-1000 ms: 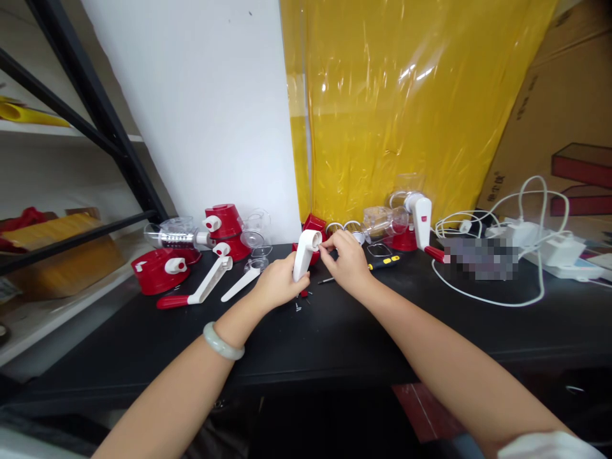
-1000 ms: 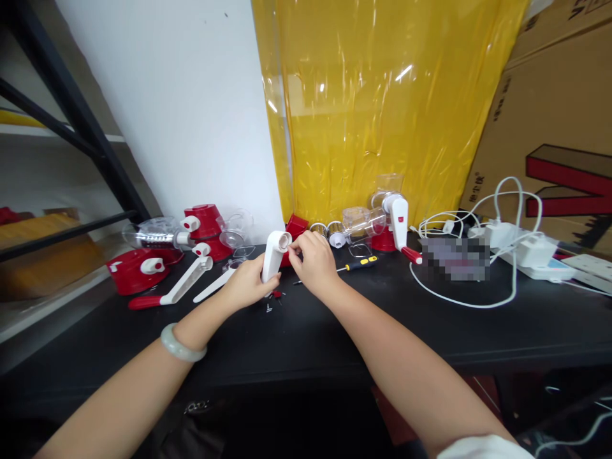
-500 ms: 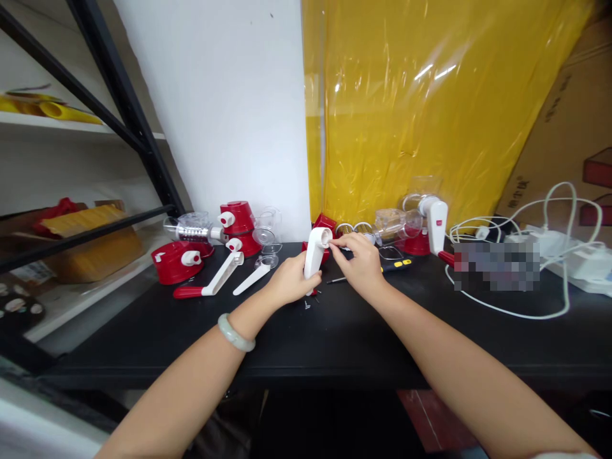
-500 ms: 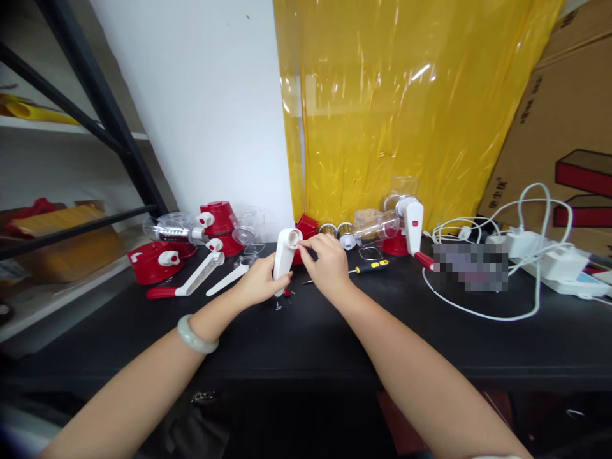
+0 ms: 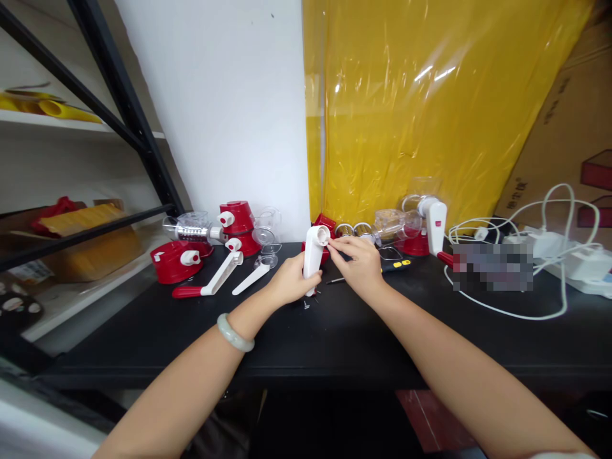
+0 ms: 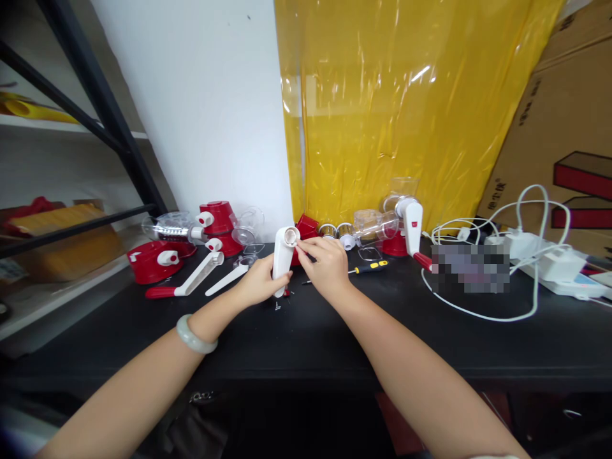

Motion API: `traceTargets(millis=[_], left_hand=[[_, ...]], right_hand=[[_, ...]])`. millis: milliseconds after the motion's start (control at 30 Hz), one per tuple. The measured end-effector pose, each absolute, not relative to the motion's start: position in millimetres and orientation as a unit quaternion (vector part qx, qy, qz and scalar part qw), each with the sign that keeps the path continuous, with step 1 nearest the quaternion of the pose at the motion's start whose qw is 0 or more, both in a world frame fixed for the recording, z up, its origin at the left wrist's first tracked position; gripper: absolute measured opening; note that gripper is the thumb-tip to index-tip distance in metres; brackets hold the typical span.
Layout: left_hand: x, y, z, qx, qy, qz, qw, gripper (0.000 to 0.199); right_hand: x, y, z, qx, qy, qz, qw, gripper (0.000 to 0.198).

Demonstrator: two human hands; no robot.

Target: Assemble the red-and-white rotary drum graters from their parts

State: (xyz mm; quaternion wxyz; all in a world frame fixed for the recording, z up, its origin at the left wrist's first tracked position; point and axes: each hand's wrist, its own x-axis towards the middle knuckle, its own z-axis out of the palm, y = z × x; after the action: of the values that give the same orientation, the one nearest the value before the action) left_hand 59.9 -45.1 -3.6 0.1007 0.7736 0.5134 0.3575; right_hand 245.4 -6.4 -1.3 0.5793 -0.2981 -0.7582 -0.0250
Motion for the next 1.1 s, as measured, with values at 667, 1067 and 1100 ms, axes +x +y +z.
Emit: traceTargets(millis=[667,1067,1100], left_hand=[[60.2,-45.1,-2.2,0.778,0.514,0.355,0.073,0.021],[57.7,-43.7,-1.3,0.773,0.517,0.359,0.080,0.025],[56.5,-42.9,-1.1,0.772,0.518,0.360,0.082,0.026]], right_hand=[[244.9,-5.1,-1.5,-0.281,-0.752,-0.098,0.588,0.016],[245.8,-6.5,1.7,-0.295,-0.736,-0.063,0.606,0.020],[245.5,-6.0,3.8,-0.304,-0.731,-0.050,0.609,0.022]])
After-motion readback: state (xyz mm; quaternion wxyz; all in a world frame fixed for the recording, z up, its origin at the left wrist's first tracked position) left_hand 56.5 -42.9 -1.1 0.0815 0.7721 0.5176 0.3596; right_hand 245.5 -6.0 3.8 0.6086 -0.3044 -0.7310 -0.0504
